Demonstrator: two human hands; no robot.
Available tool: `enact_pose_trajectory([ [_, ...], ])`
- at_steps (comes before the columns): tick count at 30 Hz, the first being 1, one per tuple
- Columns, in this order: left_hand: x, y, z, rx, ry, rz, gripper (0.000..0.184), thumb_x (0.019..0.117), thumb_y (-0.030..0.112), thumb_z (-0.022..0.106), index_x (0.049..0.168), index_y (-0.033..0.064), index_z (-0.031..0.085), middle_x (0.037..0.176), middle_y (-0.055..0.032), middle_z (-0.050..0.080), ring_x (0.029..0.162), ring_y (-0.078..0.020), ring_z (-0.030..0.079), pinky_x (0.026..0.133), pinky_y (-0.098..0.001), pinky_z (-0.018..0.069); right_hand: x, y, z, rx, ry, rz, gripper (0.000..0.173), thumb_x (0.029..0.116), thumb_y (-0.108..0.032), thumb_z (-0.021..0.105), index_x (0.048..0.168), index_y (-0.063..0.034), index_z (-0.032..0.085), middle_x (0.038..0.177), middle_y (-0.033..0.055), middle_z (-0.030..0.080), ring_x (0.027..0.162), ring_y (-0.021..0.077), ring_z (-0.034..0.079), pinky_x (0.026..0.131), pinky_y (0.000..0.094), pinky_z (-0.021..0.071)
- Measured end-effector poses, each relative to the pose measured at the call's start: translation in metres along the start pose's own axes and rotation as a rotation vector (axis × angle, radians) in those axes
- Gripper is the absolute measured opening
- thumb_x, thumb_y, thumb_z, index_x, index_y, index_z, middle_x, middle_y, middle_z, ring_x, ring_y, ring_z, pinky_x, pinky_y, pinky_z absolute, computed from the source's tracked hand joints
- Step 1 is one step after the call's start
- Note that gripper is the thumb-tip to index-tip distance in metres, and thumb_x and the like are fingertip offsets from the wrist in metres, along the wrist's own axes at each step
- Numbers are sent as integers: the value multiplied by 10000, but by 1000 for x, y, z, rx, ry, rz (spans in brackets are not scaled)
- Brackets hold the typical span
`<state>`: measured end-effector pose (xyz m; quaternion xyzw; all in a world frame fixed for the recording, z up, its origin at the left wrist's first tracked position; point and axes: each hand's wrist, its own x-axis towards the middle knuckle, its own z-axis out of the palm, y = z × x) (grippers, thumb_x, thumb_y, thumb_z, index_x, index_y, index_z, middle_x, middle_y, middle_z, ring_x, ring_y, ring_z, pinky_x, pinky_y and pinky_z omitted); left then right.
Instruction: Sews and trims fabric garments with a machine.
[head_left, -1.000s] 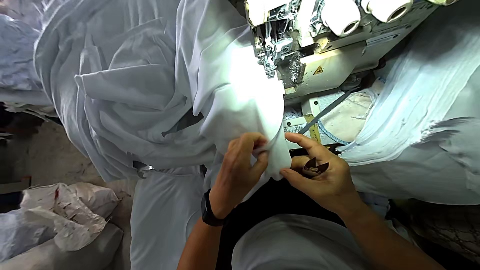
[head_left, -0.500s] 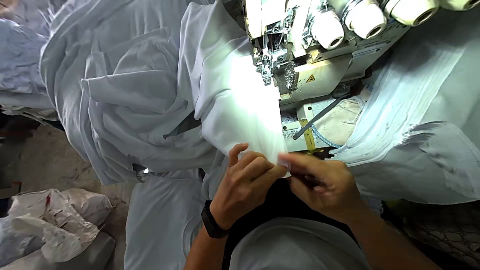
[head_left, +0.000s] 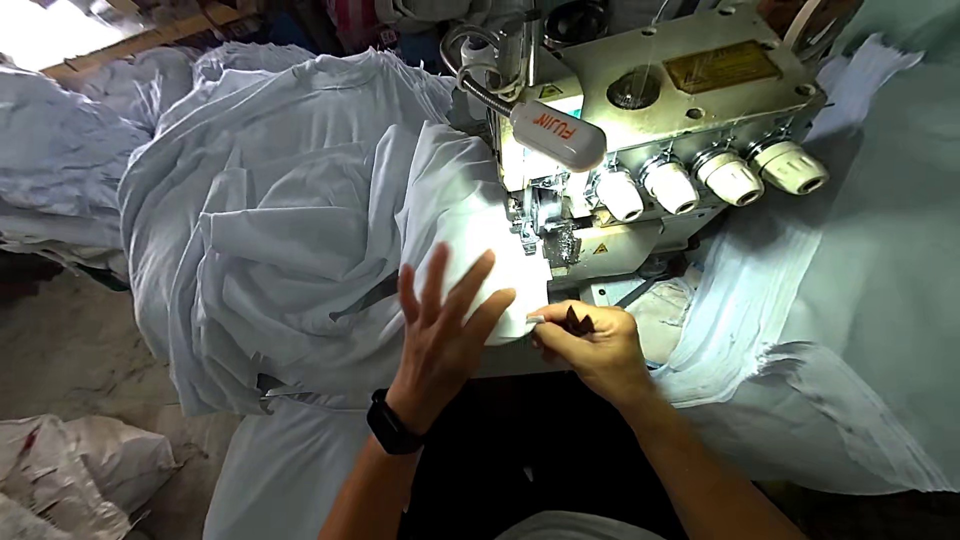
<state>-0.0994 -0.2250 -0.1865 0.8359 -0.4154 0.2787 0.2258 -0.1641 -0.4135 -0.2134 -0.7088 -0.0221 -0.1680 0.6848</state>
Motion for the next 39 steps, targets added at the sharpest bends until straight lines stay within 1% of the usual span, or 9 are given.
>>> enact_pose_trajectory([
  [3,30,-9,-4,-141,-213,-11,285,919,-38,578,1094,70,776,1199,-82,747,1266,-305,636,1119,-730,287,19,-1,1,-40,95,-21,93,883,-23,654,890,-27,747,697,-72,686,567,-50,603,524,127,519],
  [8,59,-34,0,-241,-353,-102,405,843,-139,492,1136,-25,747,1275,-157,709,1295,-347,613,1145,-636,347,32,9,5,-311,200,-150,147,924,-111,667,982,-45,784,744,-31,702,571,-32,570,521,162,481],
  [17,112,-80,40,-182,-200,-418,387,885,-133,468,1158,-42,727,1212,-219,714,1162,-360,670,1022,-538,468,-10,58,18,-226,48,-299,242,943,-89,656,744,48,674,618,69,623,554,-15,527,541,107,419],
  [22,82,-58,22,-308,-182,-506,433,912,-156,426,1211,-29,713,1405,-230,608,1405,-373,497,1200,-497,348,18,12,-10,-283,-41,-215,611,1032,-632,422,889,-89,662,660,-80,516,580,-49,453,539,150,387],
  [27,38,-2,-28,-219,-290,-385,308,881,-109,554,1107,-44,752,1282,-206,694,1248,-382,640,1035,-523,515,48,-21,-17,-856,-40,-345,340,1010,-252,565,1142,20,720,883,167,671,684,280,632,567,405,480],
  [31,25,12,-33,-202,-317,-344,304,894,-51,575,1151,-55,737,1278,-190,700,1273,-354,629,1069,-493,495,59,-24,0,-1011,-34,-432,249,982,-150,613,1064,46,743,895,228,655,698,387,656,518,481,479],
  [34,16,2,-54,-266,-311,-437,252,973,13,568,1178,-36,708,1158,-131,739,1126,-203,696,971,-376,553,57,-31,-5,-755,-56,-435,203,981,-112,608,949,25,755,836,160,680,725,269,668,606,404,524],
  [36,9,0,-98,-458,-286,-496,182,1036,129,533,1138,75,674,961,47,706,896,24,662,798,-197,561,60,-49,-15,-450,-115,-347,174,948,-166,640,931,-46,764,795,-10,654,687,-5,572,630,142,475],
  [39,-29,14,-205,-759,-158,-276,313,1073,289,524,1377,300,597,1305,200,649,1199,73,584,1012,-159,487,72,-62,-2,23,-285,-339,520,777,-278,865,1177,10,697,1019,-54,676,671,-121,473,570,51,401],
])
